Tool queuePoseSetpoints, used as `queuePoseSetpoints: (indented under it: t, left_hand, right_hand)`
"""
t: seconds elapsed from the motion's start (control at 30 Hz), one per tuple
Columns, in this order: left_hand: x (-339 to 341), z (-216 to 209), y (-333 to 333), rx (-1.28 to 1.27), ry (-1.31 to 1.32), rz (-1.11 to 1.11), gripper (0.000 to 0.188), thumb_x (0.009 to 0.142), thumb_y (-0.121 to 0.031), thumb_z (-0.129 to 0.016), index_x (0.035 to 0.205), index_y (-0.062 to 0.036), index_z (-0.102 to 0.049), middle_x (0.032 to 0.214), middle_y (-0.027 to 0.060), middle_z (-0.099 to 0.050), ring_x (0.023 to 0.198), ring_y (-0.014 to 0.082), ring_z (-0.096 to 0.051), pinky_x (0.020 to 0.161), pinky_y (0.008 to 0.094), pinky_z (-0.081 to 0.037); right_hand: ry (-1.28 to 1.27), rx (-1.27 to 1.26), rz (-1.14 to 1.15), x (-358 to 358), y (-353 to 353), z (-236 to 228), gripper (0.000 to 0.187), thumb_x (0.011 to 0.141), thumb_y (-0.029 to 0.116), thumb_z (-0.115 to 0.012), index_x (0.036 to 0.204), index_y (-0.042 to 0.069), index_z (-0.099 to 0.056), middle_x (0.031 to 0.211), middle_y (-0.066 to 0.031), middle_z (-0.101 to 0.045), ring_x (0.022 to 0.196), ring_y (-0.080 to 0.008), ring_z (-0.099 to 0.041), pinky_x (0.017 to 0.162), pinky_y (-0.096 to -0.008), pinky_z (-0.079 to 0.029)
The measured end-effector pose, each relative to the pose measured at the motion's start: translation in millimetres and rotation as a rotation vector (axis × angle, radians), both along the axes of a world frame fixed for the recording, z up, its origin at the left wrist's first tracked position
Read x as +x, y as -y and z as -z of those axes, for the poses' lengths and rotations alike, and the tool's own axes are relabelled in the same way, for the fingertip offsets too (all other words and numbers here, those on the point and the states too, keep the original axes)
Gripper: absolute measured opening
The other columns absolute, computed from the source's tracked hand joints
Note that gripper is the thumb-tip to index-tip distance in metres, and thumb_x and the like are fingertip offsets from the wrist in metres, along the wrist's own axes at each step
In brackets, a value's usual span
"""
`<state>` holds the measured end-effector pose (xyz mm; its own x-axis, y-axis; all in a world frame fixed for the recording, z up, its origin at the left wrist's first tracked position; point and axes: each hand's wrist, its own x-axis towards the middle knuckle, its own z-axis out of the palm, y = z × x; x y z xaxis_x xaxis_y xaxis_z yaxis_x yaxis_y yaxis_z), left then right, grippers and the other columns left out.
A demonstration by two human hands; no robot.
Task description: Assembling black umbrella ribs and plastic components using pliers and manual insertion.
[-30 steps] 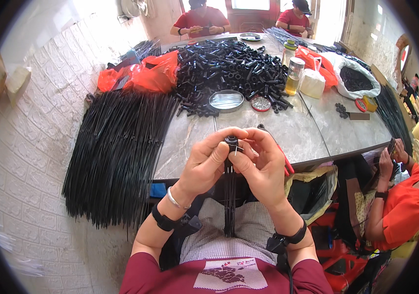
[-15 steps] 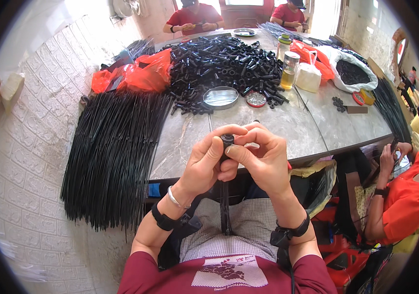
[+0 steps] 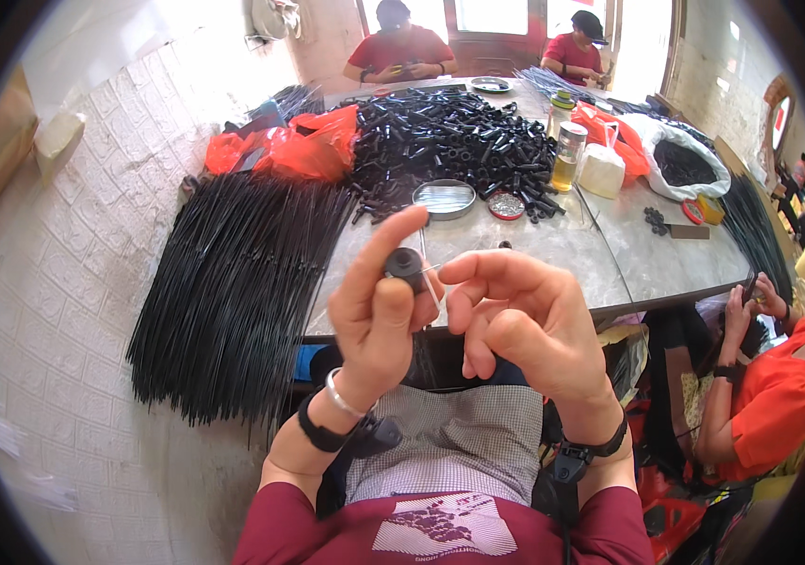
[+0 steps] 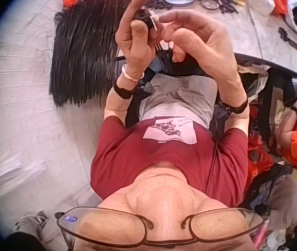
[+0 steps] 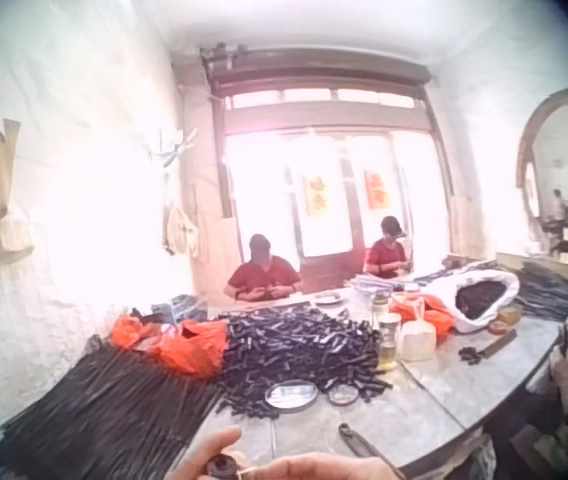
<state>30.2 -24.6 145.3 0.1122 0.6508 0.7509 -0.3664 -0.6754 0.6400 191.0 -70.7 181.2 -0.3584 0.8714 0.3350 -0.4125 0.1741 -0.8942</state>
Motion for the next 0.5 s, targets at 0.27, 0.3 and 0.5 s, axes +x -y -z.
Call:
queuePoseSetpoints:
  t: [0.27,0.3,0.5]
  left_hand:
    - [-3,55,6,0.062,-0.094,-0.156,0.055,0.096,-0.041,-0.053,0.131,0.0018,-0.052,0.069,-0.0023,-0.054,0.061,0.0044,-0.050,0.054,0.0201,-0.040]
    - [-2,58,5,0.096,-0.116,-0.186,0.054,0.096,-0.040,-0.053,0.131,0.0022,-0.052,0.068,-0.0019,-0.055,0.061,0.0045,-0.050,0.054,0.0202,-0.040]
    - [-6,80,0,0.077,-0.102,-0.122,0.046,0.097,-0.030,-0.054,0.129,0.0033,-0.053,0.066,-0.0004,-0.056,0.061,0.0053,-0.052,0.056,0.0208,-0.042]
  right_hand:
    - [0.118,-0.190,0.026,-3,0,19,0.025,0.089,0.016,-0.067,0.100,-0.005,-0.060,0.084,-0.0066,-0.066,0.062,-0.0061,-0.060,0.051,-0.0178,-0.047]
    - [0.170,-0.206,0.042,-4,0,19,0.024,0.088,0.016,-0.069,0.098,-0.004,-0.060,0.083,-0.0066,-0.067,0.061,-0.0060,-0.060,0.050,-0.0179,-0.046]
    - [0.307,-0.285,0.029,1,-12,34,0.024,0.085,0.014,-0.071,0.096,-0.004,-0.060,0.078,-0.0060,-0.067,0.058,-0.0060,-0.060,0.048,-0.0186,-0.046]
